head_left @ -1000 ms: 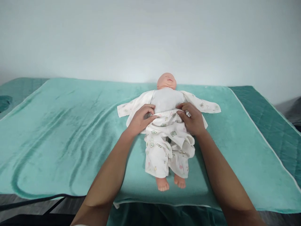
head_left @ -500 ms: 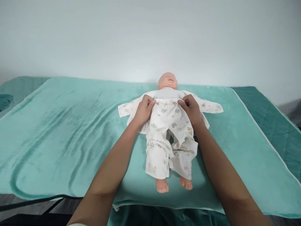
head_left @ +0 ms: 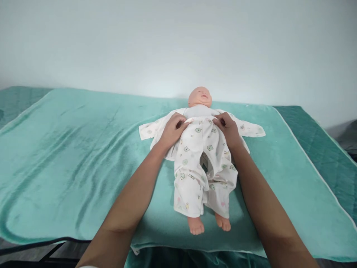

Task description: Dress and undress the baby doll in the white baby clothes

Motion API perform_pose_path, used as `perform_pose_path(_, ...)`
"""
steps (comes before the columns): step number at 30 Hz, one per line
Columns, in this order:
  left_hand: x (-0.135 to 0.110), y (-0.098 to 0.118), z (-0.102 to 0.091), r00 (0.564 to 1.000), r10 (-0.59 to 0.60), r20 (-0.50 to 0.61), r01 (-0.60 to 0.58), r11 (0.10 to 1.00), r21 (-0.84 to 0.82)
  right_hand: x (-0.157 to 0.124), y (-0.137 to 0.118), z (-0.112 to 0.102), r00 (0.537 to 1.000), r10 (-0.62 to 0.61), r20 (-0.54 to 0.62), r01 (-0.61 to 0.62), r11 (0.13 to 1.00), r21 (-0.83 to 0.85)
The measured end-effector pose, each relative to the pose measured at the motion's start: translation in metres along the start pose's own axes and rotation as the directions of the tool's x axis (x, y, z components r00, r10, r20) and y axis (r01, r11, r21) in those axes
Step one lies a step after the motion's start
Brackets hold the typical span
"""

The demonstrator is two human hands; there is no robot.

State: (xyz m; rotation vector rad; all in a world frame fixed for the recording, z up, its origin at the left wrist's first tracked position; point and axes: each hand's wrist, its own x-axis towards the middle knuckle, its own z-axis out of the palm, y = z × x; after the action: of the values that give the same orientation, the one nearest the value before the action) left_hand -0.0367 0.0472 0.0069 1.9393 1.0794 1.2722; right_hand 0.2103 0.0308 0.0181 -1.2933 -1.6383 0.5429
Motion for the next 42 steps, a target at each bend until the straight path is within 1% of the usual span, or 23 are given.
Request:
perform_pose_path(2,0.0,-0.001,-0.001,0.999,0.054,0.007,-0.054,0.998,0.015,0.006,0.003,0.001,1.0,0.02,-0.015,-0.02,0.999,-0.048)
perform_pose_path(3,0.001,0.0,-0.001,0.999,0.044,0.011,-0.044,0.999,0.029,0.01,0.005,0.002,0.999,0.024,-0.026,-0.025,0.997,-0.067)
perform_pose_path(7,0.01,0.004,0.002,0.998,-0.068,-0.018,0.07,0.989,0.132,0.024,0.013,0.008,0.996,0.048,-0.077,-0.055,0.994,-0.099)
perform_pose_path(10,0.024,0.003,0.004,0.992,-0.118,-0.043,0.123,0.977,0.176,0.028,0.017,0.011,0.993,0.076,-0.095,-0.085,0.991,-0.102)
perform_pose_path(12,0.033,0.0,0.005,0.989,-0.141,-0.032,0.145,0.973,0.178,0.028,0.019,0.013,0.994,0.071,-0.083,-0.079,0.992,-0.101)
perform_pose_path(14,0.039,-0.004,0.004,0.989,-0.148,-0.003,0.147,0.974,0.175,0.028,0.02,0.013,0.998,-0.004,-0.061,-0.003,0.993,-0.115)
perform_pose_path(16,0.04,-0.006,0.004,0.989,-0.146,0.033,0.138,0.973,0.185,0.028,0.019,0.012,0.993,-0.121,-0.02,0.116,0.982,-0.149)
perform_pose_path(17,0.04,-0.006,0.005,0.988,-0.147,0.048,0.135,0.97,0.202,0.028,0.018,0.011,0.987,-0.16,0.015,0.161,0.975,-0.155)
perform_pose_path(18,0.039,-0.006,0.006,0.988,-0.146,0.055,0.13,0.965,0.229,0.028,0.015,0.01,0.984,-0.17,0.06,0.177,0.973,-0.148)
perform_pose_path(19,0.038,-0.006,0.007,0.99,-0.134,0.051,0.116,0.957,0.265,0.027,0.012,0.009,0.984,-0.145,0.102,0.157,0.979,-0.13)
perform_pose_path(21,0.038,-0.004,0.009,0.997,-0.066,0.031,0.051,0.938,0.341,0.026,0.004,0.005,0.989,-0.029,0.147,0.043,0.994,-0.096)
perform_pose_path(23,0.04,-0.003,0.01,1.0,0.007,0.028,-0.017,0.929,0.37,0.026,-0.003,0.003,0.985,0.098,0.14,-0.083,0.99,-0.111)
perform_pose_path(24,0.042,-0.003,0.01,0.999,0.013,0.033,-0.024,0.932,0.361,0.027,-0.006,0.002,0.983,0.144,0.117,-0.128,0.982,-0.135)
perform_pose_path(25,0.044,-0.003,0.01,0.999,-0.008,0.039,-0.005,0.939,0.343,0.029,-0.008,0.002,0.98,0.179,0.092,-0.162,0.973,-0.165)
perform_pose_path(28,0.054,-0.005,0.007,0.991,-0.13,0.028,0.116,0.95,0.29,0.036,-0.01,0.002,0.971,0.238,0.021,-0.225,0.94,-0.257)
perform_pose_path(31,0.066,-0.008,0.005,0.983,-0.183,-0.01,0.179,0.948,0.262,0.044,-0.006,0.004,0.968,0.252,-0.013,-0.245,0.926,-0.287)
perform_pose_path(34,0.076,-0.013,0.007,0.976,-0.215,-0.041,0.218,0.943,0.253,0.051,0.001,0.007,0.971,0.236,-0.035,-0.236,0.929,-0.285)
perform_pose_path(38,0.081,-0.019,0.011,0.966,-0.251,-0.06,0.257,0.928,0.27,0.059,0.011,0.01,0.973,0.223,-0.059,-0.231,0.927,-0.296)
perform_pose_path(40,0.079,-0.021,0.012,0.968,-0.246,-0.051,0.251,0.936,0.248,0.059,0.015,0.011,0.977,0.205,-0.063,-0.214,0.941,-0.263)
perform_pose_path(42,0.075,-0.022,0.013,0.983,-0.185,-0.018,0.185,0.964,0.192,0.054,0.016,0.012,0.987,0.155,-0.038,-0.159,0.972,-0.175)
